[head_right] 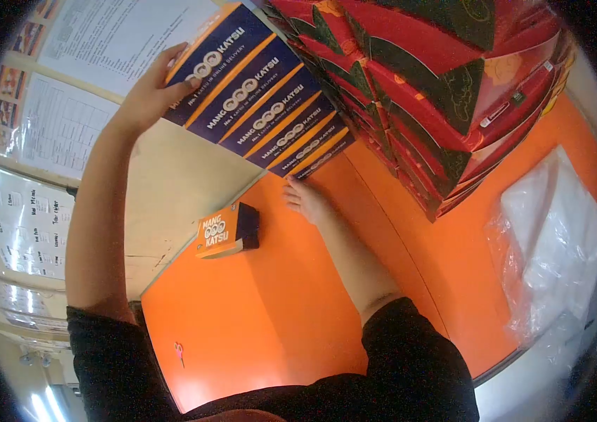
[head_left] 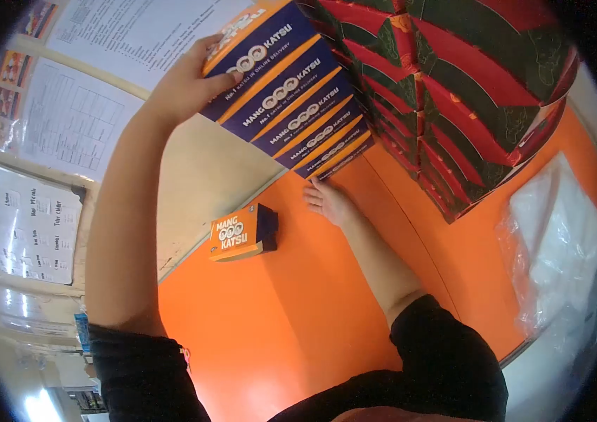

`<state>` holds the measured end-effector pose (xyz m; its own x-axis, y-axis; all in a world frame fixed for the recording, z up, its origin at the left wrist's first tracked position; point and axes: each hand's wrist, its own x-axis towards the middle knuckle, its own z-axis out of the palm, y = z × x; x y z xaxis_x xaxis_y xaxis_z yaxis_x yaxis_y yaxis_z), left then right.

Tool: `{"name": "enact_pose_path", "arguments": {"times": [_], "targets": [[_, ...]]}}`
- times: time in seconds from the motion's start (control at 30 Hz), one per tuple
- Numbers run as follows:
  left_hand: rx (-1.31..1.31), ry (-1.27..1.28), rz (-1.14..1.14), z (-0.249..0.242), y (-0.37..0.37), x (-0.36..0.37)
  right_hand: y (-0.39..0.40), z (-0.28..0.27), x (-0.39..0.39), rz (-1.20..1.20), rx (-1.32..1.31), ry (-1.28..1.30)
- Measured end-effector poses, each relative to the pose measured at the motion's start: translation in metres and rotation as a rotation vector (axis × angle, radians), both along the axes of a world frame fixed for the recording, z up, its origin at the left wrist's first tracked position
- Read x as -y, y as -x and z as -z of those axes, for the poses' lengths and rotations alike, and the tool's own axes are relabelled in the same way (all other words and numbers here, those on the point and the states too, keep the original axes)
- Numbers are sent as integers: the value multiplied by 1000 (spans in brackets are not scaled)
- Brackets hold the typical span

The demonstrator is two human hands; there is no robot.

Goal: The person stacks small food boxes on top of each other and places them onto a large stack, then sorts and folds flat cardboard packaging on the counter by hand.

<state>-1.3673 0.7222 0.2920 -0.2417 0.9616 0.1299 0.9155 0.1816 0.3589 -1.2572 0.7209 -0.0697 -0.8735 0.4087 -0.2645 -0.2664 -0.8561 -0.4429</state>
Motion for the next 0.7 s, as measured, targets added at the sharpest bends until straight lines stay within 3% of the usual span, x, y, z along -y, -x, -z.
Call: {"name": "enact_pose_path", "arguments": {"times": [0.13, 0.33, 0.4, 0.5, 0.57, 0.7], "targets": [[24, 34, -92, -5, 0, 1, 8, 11, 10, 102, -23, 63], [-175, -15, -2, -9, -20, -4, 0, 8, 8, 35, 19, 7], [-770, -390, 105, -3, -24, 0, -1, 2, 9, 27, 92, -80], [-991, -468, 60, 20, -67, 25, -2, -4, 5, -8, 87, -135], [-981, -464, 49, 53, -82, 42, 0, -4, 3, 0, 81, -119], [-1044, -380, -34, 89, -56, 41, 6, 0, 2, 23, 83, -92]]}}
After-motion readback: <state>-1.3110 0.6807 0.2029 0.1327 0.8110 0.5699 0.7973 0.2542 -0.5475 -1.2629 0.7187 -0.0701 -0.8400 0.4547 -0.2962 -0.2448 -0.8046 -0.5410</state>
